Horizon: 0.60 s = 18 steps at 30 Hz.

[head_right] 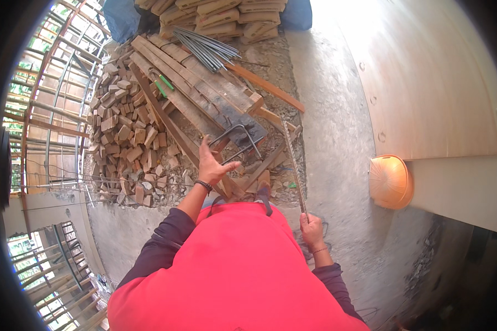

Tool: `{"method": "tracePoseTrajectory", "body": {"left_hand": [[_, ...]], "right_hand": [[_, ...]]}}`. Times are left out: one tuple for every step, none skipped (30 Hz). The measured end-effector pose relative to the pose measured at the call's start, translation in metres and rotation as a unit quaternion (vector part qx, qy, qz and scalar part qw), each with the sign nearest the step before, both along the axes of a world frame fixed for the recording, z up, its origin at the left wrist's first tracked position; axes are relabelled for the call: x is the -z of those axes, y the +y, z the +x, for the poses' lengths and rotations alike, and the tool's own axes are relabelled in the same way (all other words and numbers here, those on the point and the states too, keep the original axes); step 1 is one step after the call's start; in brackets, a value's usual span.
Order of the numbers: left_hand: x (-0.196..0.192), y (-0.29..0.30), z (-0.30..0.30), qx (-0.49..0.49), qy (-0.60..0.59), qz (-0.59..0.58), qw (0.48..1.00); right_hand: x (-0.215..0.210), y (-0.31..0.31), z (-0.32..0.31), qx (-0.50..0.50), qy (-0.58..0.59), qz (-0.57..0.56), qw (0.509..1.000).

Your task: The person repeatedly bends metal rods into U-shaped forms using a long metal bar as a lever against a fixed metal jig. The person picks up straight rods, positions them in the jig, applies leverage to bend them, and places the finished pieces on the floor.

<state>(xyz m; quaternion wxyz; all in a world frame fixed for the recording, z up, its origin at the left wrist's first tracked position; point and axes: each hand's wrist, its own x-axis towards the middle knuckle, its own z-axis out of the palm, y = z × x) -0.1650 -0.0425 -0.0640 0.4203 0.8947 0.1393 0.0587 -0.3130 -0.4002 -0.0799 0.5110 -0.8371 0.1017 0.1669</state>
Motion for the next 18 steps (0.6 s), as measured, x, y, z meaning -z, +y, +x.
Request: {"method": "tracePoseTrajectory", "body": {"left_hand": [[-0.002, 0.002, 0.003, 0.045, -0.013, 0.083, 0.995], [-0.004, 0.005, 0.005, 0.09, -0.025, 0.165, 0.982], [-0.005, 0.007, 0.009, 0.083, -0.003, 0.157, 0.984], [-0.006, 0.01, 0.012, 0.077, 0.018, 0.148, 0.986], [-0.007, 0.012, 0.014, 0.072, 0.039, 0.14, 0.987], [-0.006, 0.012, 0.014, 0.058, 0.032, 0.125, 0.99], [-0.006, 0.011, 0.014, 0.045, 0.026, 0.11, 0.993], [-0.006, 0.011, 0.013, 0.031, 0.02, 0.097, 0.995], [-0.006, 0.01, 0.014, 0.028, 0.013, 0.103, 0.994], [-0.005, 0.01, 0.015, 0.025, 0.007, 0.11, 0.994], [-0.005, 0.01, 0.016, 0.022, 0.011, 0.112, 0.993], [-0.005, 0.011, 0.017, 0.031, 0.025, 0.113, 0.993], [-0.006, 0.014, 0.02, 0.041, 0.048, 0.108, 0.992], [-0.006, 0.017, 0.023, 0.05, 0.064, 0.104, 0.991], [-0.006, 0.019, 0.026, 0.063, 0.076, 0.115, 0.988], [-0.006, 0.022, 0.028, 0.075, 0.082, 0.127, 0.986], [-0.007, 0.024, 0.028, 0.087, 0.088, 0.14, 0.982], [-0.007, 0.026, 0.029, 0.091, 0.098, 0.142, 0.981]], "right_hand": [[-0.002, 0.0, 0.002, -0.001, 0.001, 0.003, 1.0], [-0.004, -0.001, 0.003, -0.005, -0.001, 0.002, 1.0], [-0.006, -0.001, 0.005, -0.005, 0.004, 0.008, 1.0], [-0.008, -0.002, 0.007, 0.001, 0.015, 0.023, 1.0], [-0.01, -0.001, 0.009, -0.007, 0.004, 0.012, 1.0], [-0.011, -0.002, 0.01, -0.009, 0.0, 0.009, 1.0], [-0.013, -0.002, 0.011, -0.008, 0.005, 0.007, 1.0], [-0.015, -0.001, 0.013, -0.016, -0.002, 0.005, 1.0], [-0.016, -0.001, 0.014, -0.02, 0.0, 0.004, 1.0], [-0.018, -0.002, 0.015, -0.018, 0.006, 0.004, 1.0], [-0.02, -0.003, 0.017, -0.03, -0.002, 0.002, 1.0], [-0.023, -0.004, 0.019, -0.038, -0.004, 0.002, 0.999], [-0.025, -0.005, 0.02, -0.041, 0.005, 0.01, 0.999], [-0.027, -0.008, 0.024, -0.066, -0.009, -0.008, 0.998], [-0.031, -0.014, 0.028, -0.087, -0.011, -0.019, 0.996], [-0.035, -0.02, 0.032, -0.104, -0.01, -0.022, 0.994], [-0.038, -0.027, 0.036, -0.126, -0.015, -0.031, 0.991], [-0.042, -0.034, 0.041, -0.145, -0.019, -0.034, 0.989]]}}
